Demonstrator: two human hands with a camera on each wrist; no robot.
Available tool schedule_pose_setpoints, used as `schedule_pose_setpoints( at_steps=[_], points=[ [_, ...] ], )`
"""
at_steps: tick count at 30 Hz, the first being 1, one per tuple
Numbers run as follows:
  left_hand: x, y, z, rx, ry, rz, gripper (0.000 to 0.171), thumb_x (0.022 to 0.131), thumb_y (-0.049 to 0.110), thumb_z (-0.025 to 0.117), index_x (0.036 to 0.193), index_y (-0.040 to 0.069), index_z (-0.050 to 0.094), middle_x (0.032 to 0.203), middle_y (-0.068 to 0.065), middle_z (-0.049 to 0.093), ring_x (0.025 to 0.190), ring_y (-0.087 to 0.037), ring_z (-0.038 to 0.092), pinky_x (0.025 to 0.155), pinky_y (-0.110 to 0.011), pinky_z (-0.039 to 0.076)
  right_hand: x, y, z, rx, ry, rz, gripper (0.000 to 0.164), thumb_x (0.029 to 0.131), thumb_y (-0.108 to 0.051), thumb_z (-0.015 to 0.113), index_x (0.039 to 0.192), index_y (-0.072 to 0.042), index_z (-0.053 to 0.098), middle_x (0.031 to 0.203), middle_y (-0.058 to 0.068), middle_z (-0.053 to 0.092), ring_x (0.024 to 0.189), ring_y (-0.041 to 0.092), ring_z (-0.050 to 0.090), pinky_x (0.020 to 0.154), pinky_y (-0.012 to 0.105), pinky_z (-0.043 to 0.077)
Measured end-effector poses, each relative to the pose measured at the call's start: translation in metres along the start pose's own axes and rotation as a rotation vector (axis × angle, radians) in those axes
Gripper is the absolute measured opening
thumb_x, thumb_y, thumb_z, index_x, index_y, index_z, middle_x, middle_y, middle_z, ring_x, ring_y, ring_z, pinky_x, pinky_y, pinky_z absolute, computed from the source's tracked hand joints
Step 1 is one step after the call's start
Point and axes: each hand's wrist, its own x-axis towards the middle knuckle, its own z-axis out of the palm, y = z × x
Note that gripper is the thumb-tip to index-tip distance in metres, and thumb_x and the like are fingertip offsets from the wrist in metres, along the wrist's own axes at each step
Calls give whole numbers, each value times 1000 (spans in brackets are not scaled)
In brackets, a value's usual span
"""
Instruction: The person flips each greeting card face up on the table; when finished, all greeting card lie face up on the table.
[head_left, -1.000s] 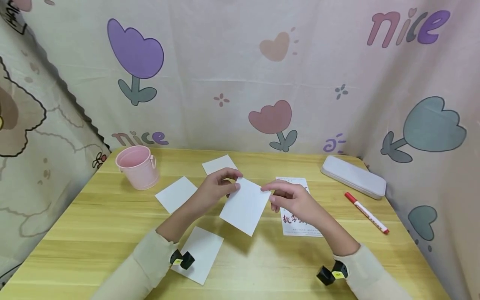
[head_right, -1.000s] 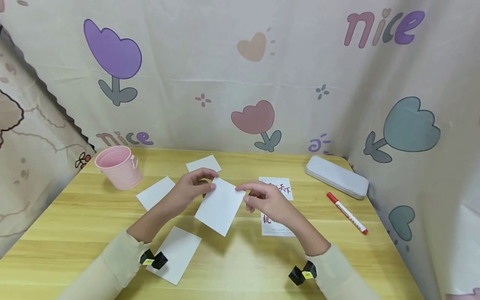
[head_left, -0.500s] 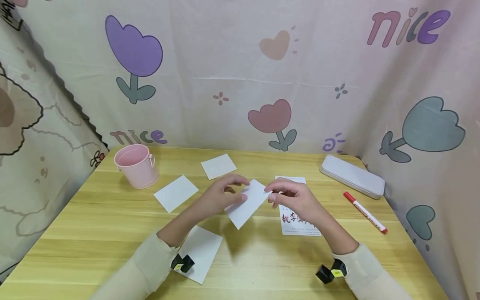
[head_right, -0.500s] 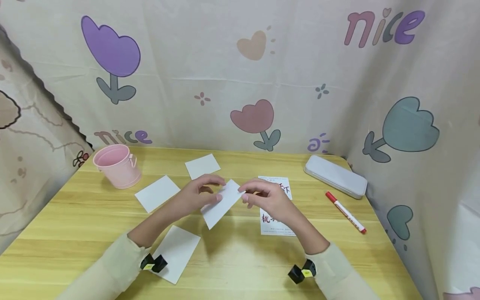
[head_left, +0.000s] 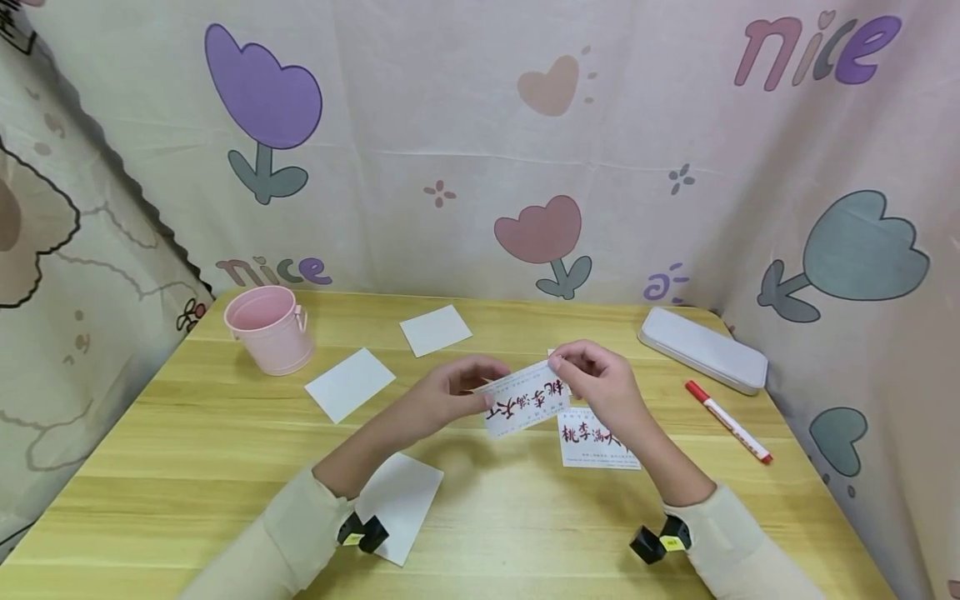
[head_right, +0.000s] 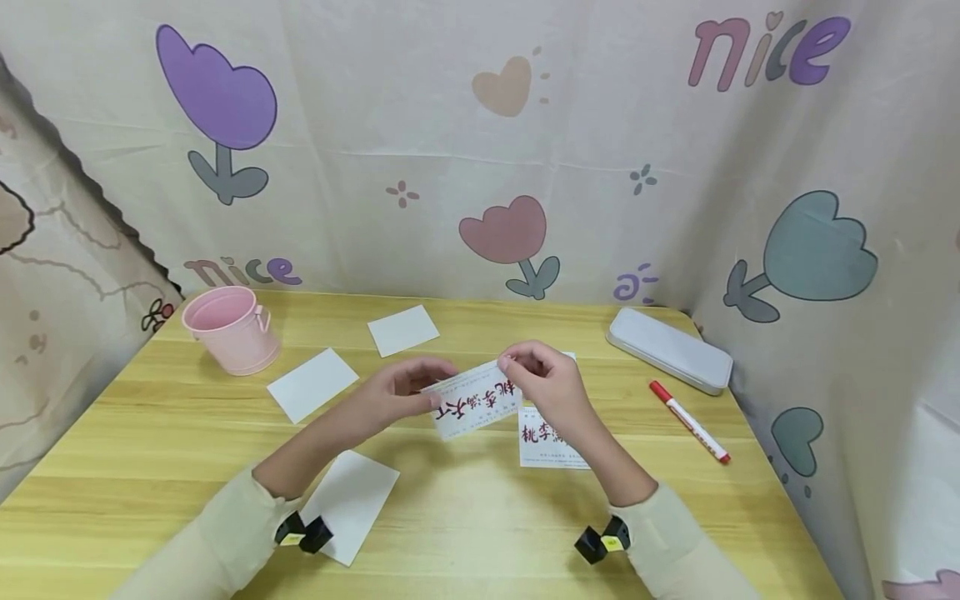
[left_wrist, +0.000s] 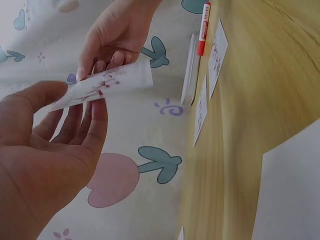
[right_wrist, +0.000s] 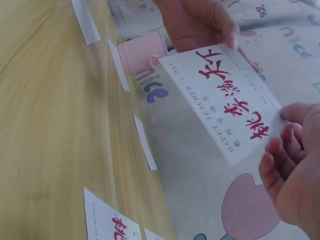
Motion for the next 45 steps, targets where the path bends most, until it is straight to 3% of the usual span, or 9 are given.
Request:
schedule_pose_setpoints(
  at_steps=[4,8,13,16,19,27,35,40,45],
  points=[
    [2,-4,-6,10,93,-26,29,98,9,63,126,10,62,123,-10,64,107,-25,63,91,-34,56,1,2,-1,-46,14,-6,19,95,-28,71,107,-13,70,88,6,61,75,16,53,62,22,46],
    [4,-7,-8,48,174,-53,26,98,9,62,124,9,63,120,-9,65,102,-23,63,87,-30,56,2,3,-1,-130,-93,-55,21,96,-20,69,117,-14,67,97,4,65,84,19,60,69,24,50],
    [7,-11,2,83,155,-47,28,96,6,64,123,4,62,108,-11,66,91,-19,62,76,-24,54,-1,2,10,-173,-318,-164,31,97,-11,66,128,-12,63,103,1,68,86,14,65,74,27,55],
    [9,-12,9,89,122,-49,30,95,8,64,124,5,59,105,-10,68,90,-18,62,75,-23,54,-3,3,17,-176,-371,-209,32,96,-10,67,129,-11,64,100,2,68,82,13,66,72,28,56],
    [9,-14,12,64,123,-47,34,94,9,66,127,6,57,108,-11,68,93,-18,63,78,-24,54,-3,5,19,-168,-301,-220,33,95,-7,68,128,-9,66,95,3,70,80,12,66,69,27,56],
    [10,-18,2,-1,186,-81,28,96,11,66,119,1,55,108,-13,66,95,-32,63,80,-34,55,0,8,17,27,60,-114,43,96,-7,66,138,-16,60,99,9,63,75,9,59,59,18,48],
    [11,-17,-3,-72,417,-79,25,96,7,62,120,6,60,108,-9,64,92,-19,62,76,-24,55,-3,7,15,-75,-207,-139,24,98,-10,64,122,-9,66,95,9,70,78,30,70,67,30,57],
    [10,-20,3,63,293,-94,21,96,10,66,117,8,66,107,-8,67,90,-20,64,74,-26,55,-4,9,16,-105,-255,-120,36,98,-17,66,134,-13,61,108,7,70,88,20,71,73,29,58],
    [8,-19,5,180,165,-80,22,98,15,64,120,11,67,111,-6,68,94,-21,64,78,-30,55,1,14,17,-167,-277,-170,34,97,-9,65,131,-10,65,97,8,71,76,17,68,65,32,58]
  ],
)
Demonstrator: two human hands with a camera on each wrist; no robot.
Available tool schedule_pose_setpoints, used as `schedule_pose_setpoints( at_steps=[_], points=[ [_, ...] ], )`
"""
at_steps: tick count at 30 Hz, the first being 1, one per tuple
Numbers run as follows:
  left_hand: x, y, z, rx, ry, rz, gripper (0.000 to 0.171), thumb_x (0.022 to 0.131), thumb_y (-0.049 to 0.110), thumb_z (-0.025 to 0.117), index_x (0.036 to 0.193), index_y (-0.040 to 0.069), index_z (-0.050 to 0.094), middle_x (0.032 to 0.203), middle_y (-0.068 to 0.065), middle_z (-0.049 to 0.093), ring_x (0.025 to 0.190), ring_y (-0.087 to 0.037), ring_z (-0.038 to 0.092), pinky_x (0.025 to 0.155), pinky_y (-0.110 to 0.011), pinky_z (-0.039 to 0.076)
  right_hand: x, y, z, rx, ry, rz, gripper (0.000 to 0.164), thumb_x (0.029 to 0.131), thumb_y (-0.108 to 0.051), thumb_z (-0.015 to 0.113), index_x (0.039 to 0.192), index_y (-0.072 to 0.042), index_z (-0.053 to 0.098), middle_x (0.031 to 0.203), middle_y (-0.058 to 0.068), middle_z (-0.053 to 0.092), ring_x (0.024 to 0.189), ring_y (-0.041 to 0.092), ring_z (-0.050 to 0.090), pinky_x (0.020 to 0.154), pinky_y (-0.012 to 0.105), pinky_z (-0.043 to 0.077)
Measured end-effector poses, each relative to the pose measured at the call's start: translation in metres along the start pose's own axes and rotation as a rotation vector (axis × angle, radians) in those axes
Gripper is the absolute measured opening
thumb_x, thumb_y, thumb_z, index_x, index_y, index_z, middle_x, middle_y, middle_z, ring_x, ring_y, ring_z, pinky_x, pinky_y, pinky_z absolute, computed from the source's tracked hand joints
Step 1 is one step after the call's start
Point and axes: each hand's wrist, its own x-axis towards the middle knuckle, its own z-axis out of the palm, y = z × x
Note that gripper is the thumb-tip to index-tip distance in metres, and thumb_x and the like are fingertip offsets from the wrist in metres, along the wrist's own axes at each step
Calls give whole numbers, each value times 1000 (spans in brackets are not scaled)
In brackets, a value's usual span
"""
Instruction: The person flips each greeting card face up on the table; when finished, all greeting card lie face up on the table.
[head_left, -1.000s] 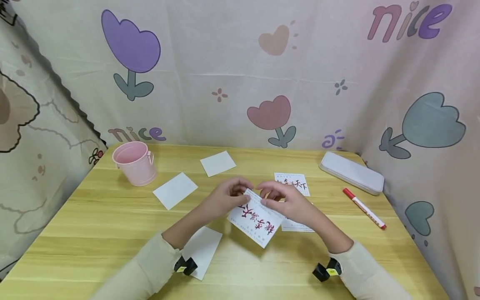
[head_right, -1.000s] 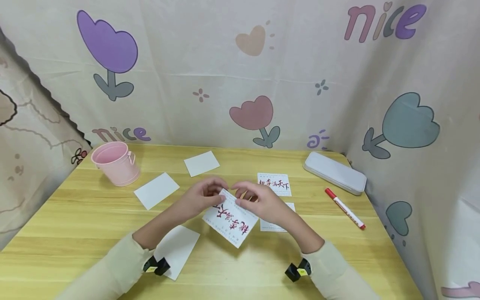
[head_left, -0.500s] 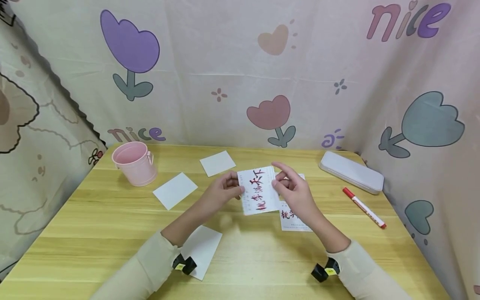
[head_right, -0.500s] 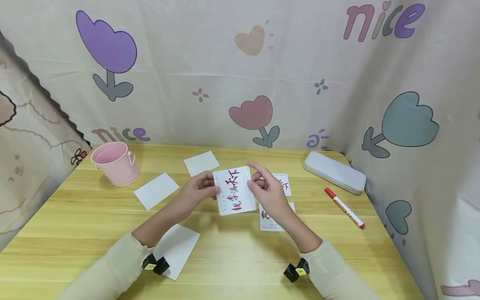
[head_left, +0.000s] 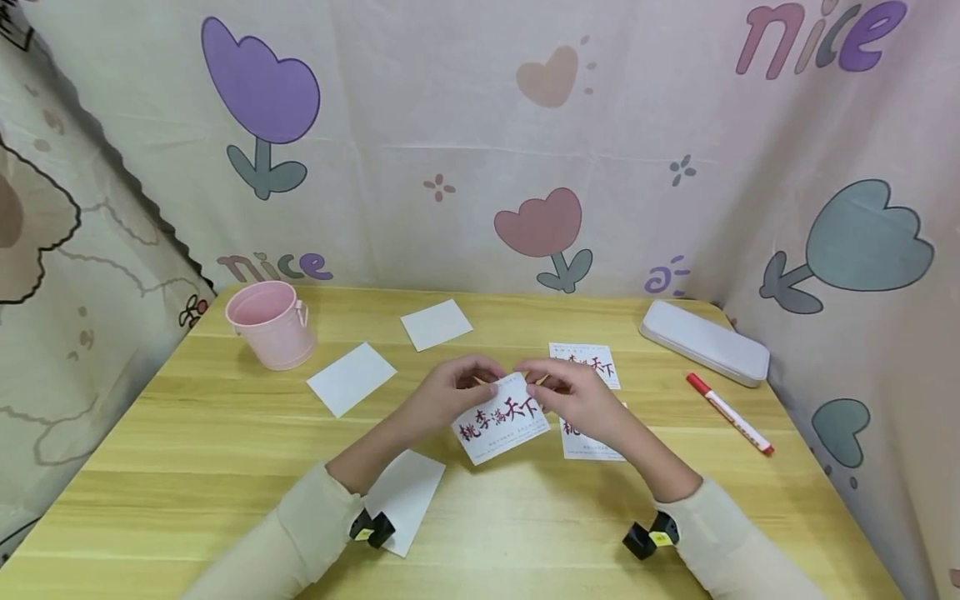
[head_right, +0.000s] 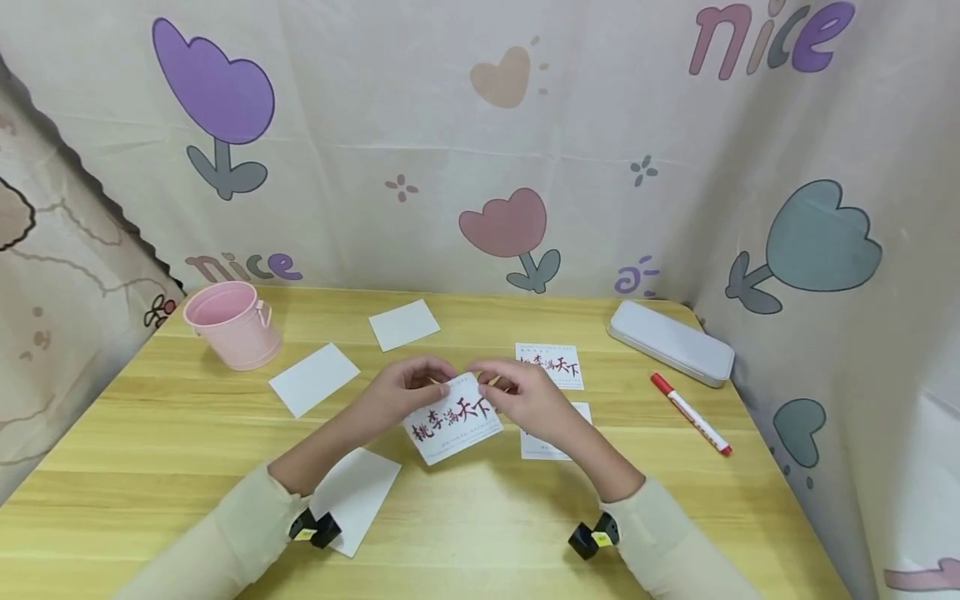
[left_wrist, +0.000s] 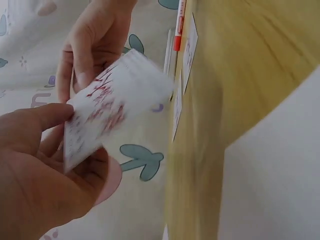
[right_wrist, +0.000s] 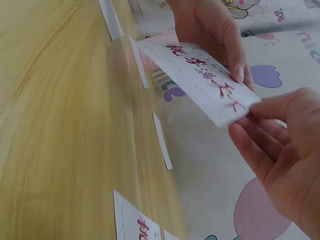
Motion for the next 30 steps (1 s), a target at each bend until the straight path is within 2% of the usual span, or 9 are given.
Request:
schedule_pose_setpoints(
  at_steps=[4,7,12,16,21,26,30],
  points=[
    [4,-1,-8,56,13,-28,28,98,13,62,125,12,65,110,-7,68,93,-20,63,79,-34,56,7,11,-4,66,85,104,29,97,-7,64,126,-8,64,99,13,68,75,20,68,68,42,61],
    [14,-4,-16,78,36,-58,29,97,12,63,126,12,66,108,-7,69,92,-20,63,81,-39,58,15,22,-10,122,129,195,28,97,-9,64,125,-6,60,104,16,65,77,23,68,71,46,61],
    [40,-18,-26,80,17,-92,26,98,8,62,124,8,66,109,-11,67,91,-20,65,81,-38,60,31,40,-16,105,95,224,33,97,-8,65,128,0,57,103,18,64,76,24,67,72,42,60],
    [59,-34,-32,91,5,-128,26,97,5,61,122,7,66,105,-12,63,89,-20,64,81,-37,60,42,55,-17,31,52,223,38,97,-6,64,134,-1,58,102,16,64,78,23,66,73,39,60],
    [74,-49,-38,157,-17,-123,24,96,4,61,119,5,67,98,-12,62,82,-23,64,70,-34,57,49,69,-16,-123,45,272,28,97,-9,65,125,-9,66,102,9,66,83,21,61,72,36,58],
    [84,-54,-41,269,-26,-141,21,96,6,64,116,7,68,99,-10,63,75,-21,60,61,-28,52,56,77,-14,-228,25,289,23,98,-14,66,121,-14,67,101,4,66,87,20,58,70,30,52],
    [95,-54,-45,386,-35,-135,20,96,7,65,115,7,69,99,-8,64,73,-19,58,64,-27,50,65,79,-14,-276,9,294,21,98,-15,65,118,-14,68,99,3,64,87,19,57,71,30,51]
  ],
)
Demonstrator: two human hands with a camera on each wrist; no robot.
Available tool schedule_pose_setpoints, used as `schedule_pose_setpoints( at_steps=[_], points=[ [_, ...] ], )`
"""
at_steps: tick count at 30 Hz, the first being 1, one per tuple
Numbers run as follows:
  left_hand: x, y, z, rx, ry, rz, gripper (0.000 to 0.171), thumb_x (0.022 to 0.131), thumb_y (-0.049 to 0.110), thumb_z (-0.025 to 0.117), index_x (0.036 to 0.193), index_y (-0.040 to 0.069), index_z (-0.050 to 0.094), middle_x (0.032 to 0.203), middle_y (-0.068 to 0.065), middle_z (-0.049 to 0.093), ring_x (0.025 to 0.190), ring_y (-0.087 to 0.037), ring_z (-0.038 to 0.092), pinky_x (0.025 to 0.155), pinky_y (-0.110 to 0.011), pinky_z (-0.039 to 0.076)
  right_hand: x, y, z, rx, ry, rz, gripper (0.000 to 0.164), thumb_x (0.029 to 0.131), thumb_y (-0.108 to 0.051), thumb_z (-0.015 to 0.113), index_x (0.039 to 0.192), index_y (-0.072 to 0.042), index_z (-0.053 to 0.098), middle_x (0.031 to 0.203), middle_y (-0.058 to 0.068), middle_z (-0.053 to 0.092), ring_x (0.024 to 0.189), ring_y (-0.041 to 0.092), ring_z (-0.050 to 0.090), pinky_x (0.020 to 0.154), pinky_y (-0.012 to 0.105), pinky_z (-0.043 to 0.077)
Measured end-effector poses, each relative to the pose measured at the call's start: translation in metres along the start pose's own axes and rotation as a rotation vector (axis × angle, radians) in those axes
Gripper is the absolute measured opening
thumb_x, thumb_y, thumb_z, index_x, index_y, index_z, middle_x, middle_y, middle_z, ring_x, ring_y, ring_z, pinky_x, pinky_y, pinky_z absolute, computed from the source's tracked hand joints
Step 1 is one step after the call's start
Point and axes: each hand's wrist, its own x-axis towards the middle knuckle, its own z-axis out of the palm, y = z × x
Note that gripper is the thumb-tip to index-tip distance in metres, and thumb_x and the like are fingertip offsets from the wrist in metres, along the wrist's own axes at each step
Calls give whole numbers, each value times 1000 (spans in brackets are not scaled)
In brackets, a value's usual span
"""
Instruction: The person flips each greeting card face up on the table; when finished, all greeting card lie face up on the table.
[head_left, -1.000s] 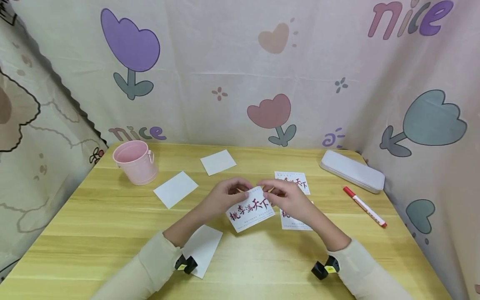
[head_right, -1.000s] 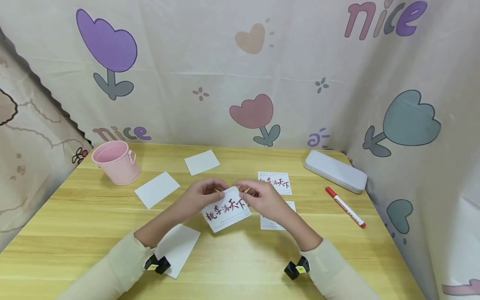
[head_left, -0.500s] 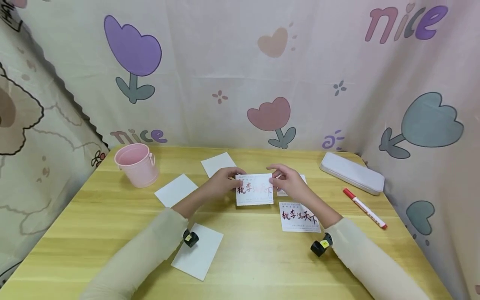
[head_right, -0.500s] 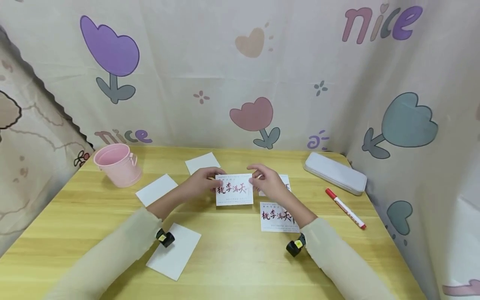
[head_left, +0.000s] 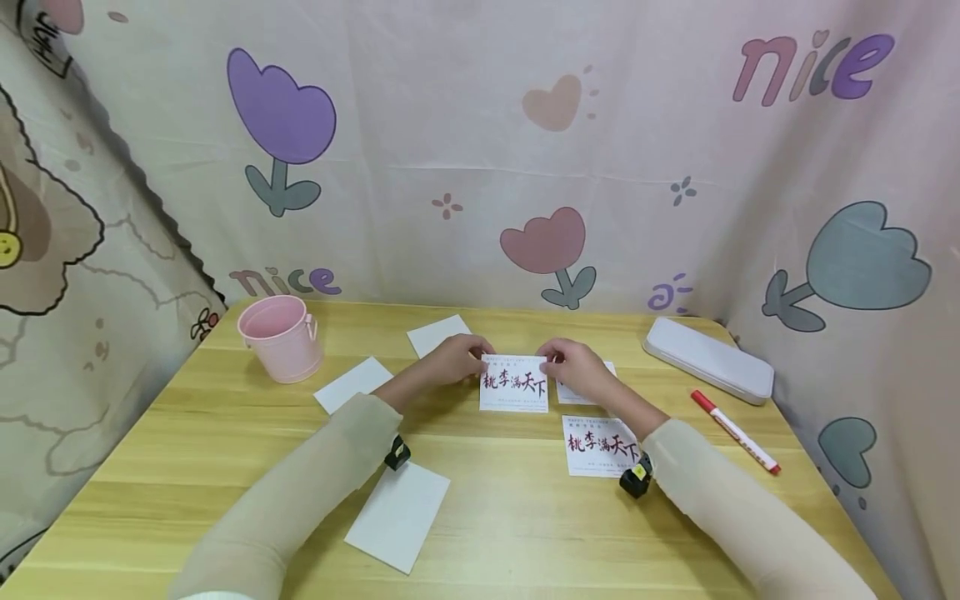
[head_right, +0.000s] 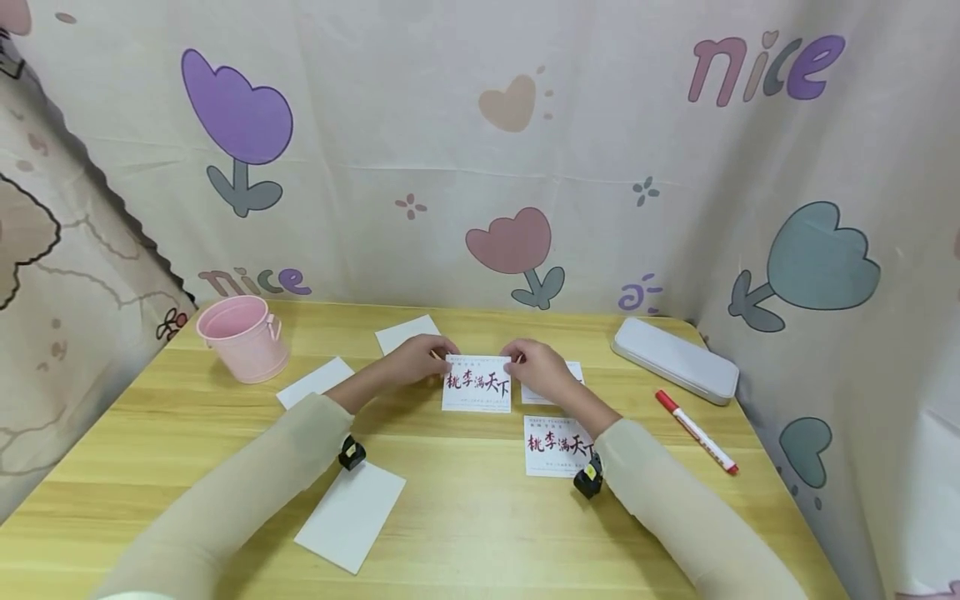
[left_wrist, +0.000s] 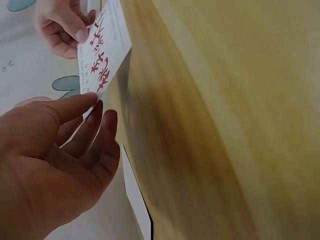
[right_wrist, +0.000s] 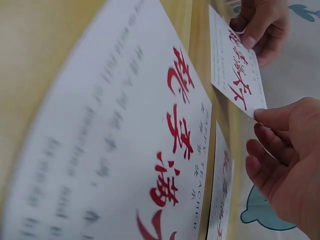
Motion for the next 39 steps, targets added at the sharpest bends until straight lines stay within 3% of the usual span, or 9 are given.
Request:
schedule_pose_setpoints(
  at_steps=[11,16,24,27,32,39],
  points=[
    [22,-3,4,233,-34,27,23,95,11,69,117,9,70,116,-7,69,105,-21,60,100,-39,49,18,10,3,-169,-15,11,19,97,-13,67,115,-10,70,100,4,65,92,20,57,85,35,49],
    [25,-1,7,284,-52,58,22,95,10,69,117,7,71,117,-7,70,112,-23,61,103,-41,49,20,12,3,-234,-17,8,19,97,-13,67,115,-8,71,102,5,66,96,21,57,89,37,50],
    [27,-3,8,324,-43,54,23,96,12,69,118,8,70,121,-8,68,117,-25,60,106,-41,48,20,12,3,-424,10,-133,21,93,-14,71,113,-9,74,114,7,67,109,24,57,100,42,48],
    [27,-3,8,327,-45,52,24,96,12,69,119,9,70,123,-8,67,119,-25,60,107,-41,47,20,13,2,-428,10,-138,22,93,-16,71,115,-10,74,113,7,67,109,24,58,100,43,48],
    [26,0,8,317,-49,54,25,96,11,68,121,8,70,125,-8,68,121,-26,59,108,-42,46,19,18,-2,-355,-4,-68,27,95,-16,69,121,-8,70,111,6,65,103,23,59,94,42,51],
    [22,1,6,349,-47,55,25,96,10,67,121,7,70,125,-9,67,122,-26,59,108,-41,46,18,20,-4,-283,-68,-50,34,96,-16,68,129,-8,65,116,9,62,107,25,58,98,43,49]
  ],
)
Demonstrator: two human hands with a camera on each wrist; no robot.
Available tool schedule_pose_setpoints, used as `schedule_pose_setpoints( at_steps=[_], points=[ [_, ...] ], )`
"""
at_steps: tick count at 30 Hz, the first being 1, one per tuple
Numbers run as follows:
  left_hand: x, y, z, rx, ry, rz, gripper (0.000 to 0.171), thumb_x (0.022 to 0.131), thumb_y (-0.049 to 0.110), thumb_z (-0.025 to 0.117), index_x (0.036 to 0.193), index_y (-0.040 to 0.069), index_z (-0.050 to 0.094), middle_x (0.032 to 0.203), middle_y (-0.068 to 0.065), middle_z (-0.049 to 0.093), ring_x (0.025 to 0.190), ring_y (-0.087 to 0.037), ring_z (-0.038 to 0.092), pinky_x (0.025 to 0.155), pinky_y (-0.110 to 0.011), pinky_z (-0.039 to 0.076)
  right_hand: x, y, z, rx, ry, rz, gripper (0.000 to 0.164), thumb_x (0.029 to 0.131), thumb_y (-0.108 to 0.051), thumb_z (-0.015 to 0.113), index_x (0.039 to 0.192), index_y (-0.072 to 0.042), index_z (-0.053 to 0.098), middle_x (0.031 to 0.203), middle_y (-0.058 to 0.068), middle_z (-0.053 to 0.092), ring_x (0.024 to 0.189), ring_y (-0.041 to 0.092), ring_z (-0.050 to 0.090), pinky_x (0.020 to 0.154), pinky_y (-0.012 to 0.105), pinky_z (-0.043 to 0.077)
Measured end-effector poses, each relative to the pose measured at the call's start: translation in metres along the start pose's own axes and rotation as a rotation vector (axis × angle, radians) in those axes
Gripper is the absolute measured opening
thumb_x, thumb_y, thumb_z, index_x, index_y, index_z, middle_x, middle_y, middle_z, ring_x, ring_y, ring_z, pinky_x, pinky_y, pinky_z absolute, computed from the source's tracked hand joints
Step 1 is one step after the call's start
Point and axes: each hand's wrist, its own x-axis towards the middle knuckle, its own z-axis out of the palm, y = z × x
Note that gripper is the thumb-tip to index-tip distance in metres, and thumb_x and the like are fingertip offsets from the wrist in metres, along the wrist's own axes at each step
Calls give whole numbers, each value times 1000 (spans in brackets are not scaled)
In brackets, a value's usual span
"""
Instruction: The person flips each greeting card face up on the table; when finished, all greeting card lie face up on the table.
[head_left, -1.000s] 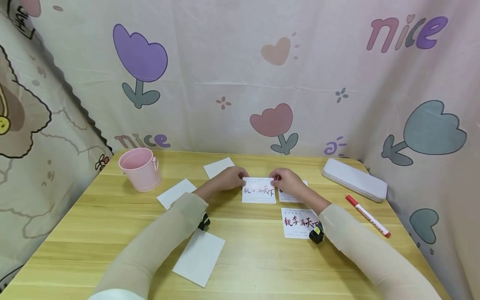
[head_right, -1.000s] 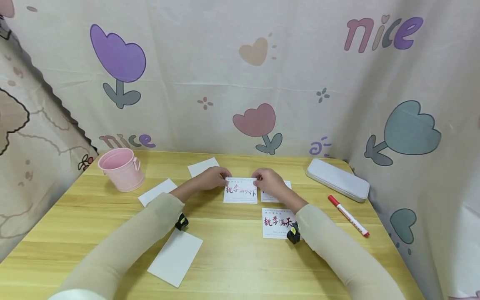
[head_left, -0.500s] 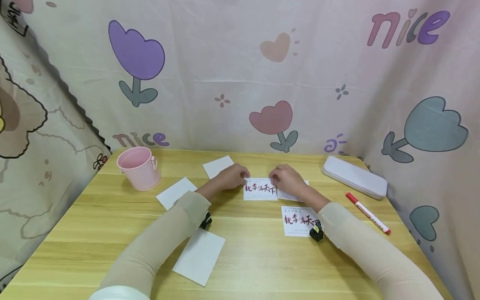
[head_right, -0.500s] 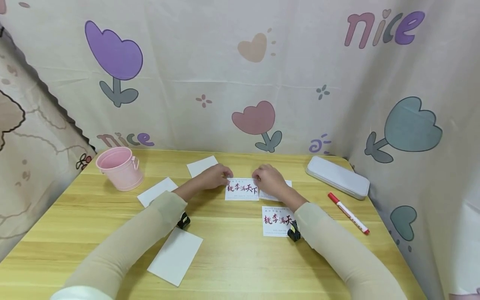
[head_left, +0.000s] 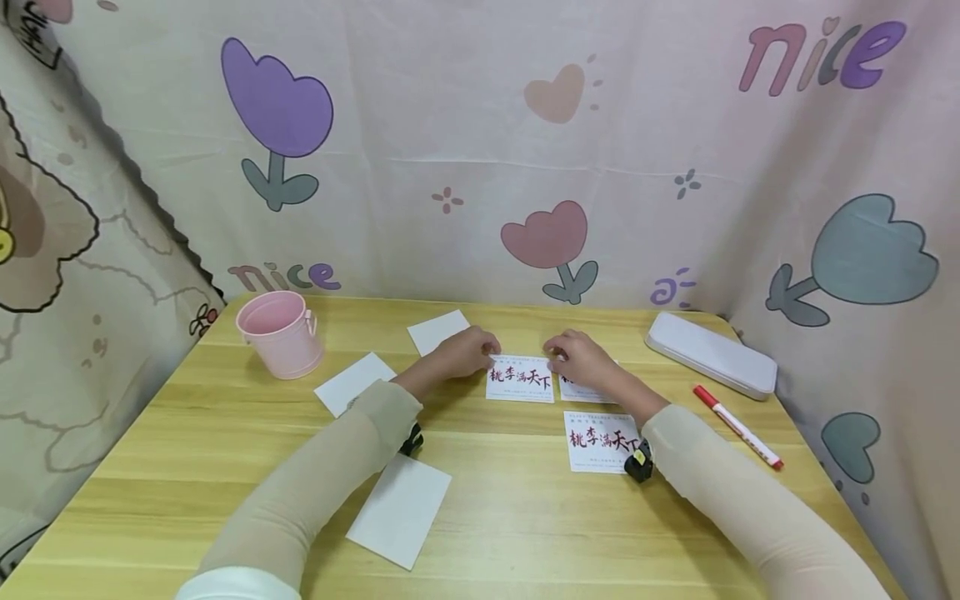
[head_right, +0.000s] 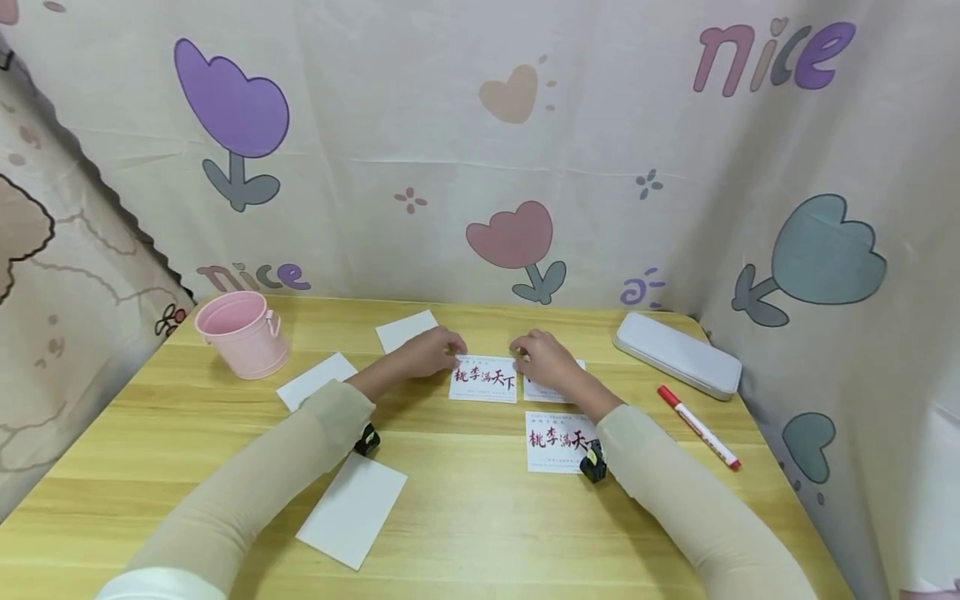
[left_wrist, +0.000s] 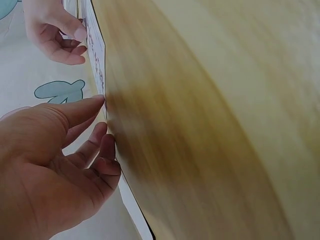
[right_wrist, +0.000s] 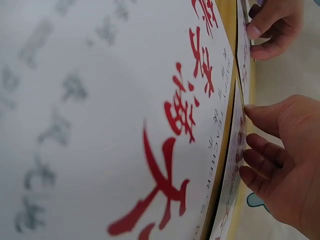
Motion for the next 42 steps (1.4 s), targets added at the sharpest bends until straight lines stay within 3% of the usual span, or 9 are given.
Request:
schedule_pose_setpoints(
  at_steps=[4,10,16,24,28,35,42],
  points=[
    [-1,-1,-1,10,-11,-13,25,97,11,67,122,8,70,125,-8,66,122,-25,59,108,-40,46,0,2,-1,12,-4,-27,34,97,-16,67,130,-6,65,115,10,62,106,26,58,95,44,50],
    [0,-2,1,13,-6,-40,20,98,14,65,118,12,70,116,-5,69,109,-21,62,99,-39,50,0,2,-5,79,26,-31,32,98,-17,65,128,-5,66,114,11,62,101,25,60,90,42,53],
    [-1,0,1,17,19,-60,17,98,13,65,114,10,68,113,-9,68,104,-24,62,96,-40,50,3,-2,-8,93,18,-50,32,98,-18,65,127,-5,66,116,11,63,103,25,60,89,41,54],
    [-4,2,1,-3,34,-73,15,97,11,65,111,9,67,111,-10,68,102,-25,62,94,-41,50,9,-8,3,-36,-24,-53,29,95,-19,70,121,-8,71,116,8,64,109,25,59,101,43,49],
    [-4,1,-1,-29,23,-68,16,97,12,66,113,9,67,110,-10,68,101,-24,62,92,-39,50,9,-9,3,-51,-31,-40,26,95,-20,70,119,-9,72,116,7,64,108,24,57,101,42,48],
    [-11,-26,-24,-123,66,-28,25,99,15,62,121,5,65,110,-10,69,98,-21,62,85,-34,51,23,-23,1,40,1,-68,27,97,-20,68,121,-7,71,114,7,68,105,23,61,94,42,52],
    [-24,-60,-54,-161,90,-68,30,102,19,60,129,5,62,121,-15,65,113,-29,59,98,-44,48,58,-48,12,185,-29,-92,32,97,-23,68,125,-7,68,112,5,67,99,19,61,88,36,54]
  ],
)
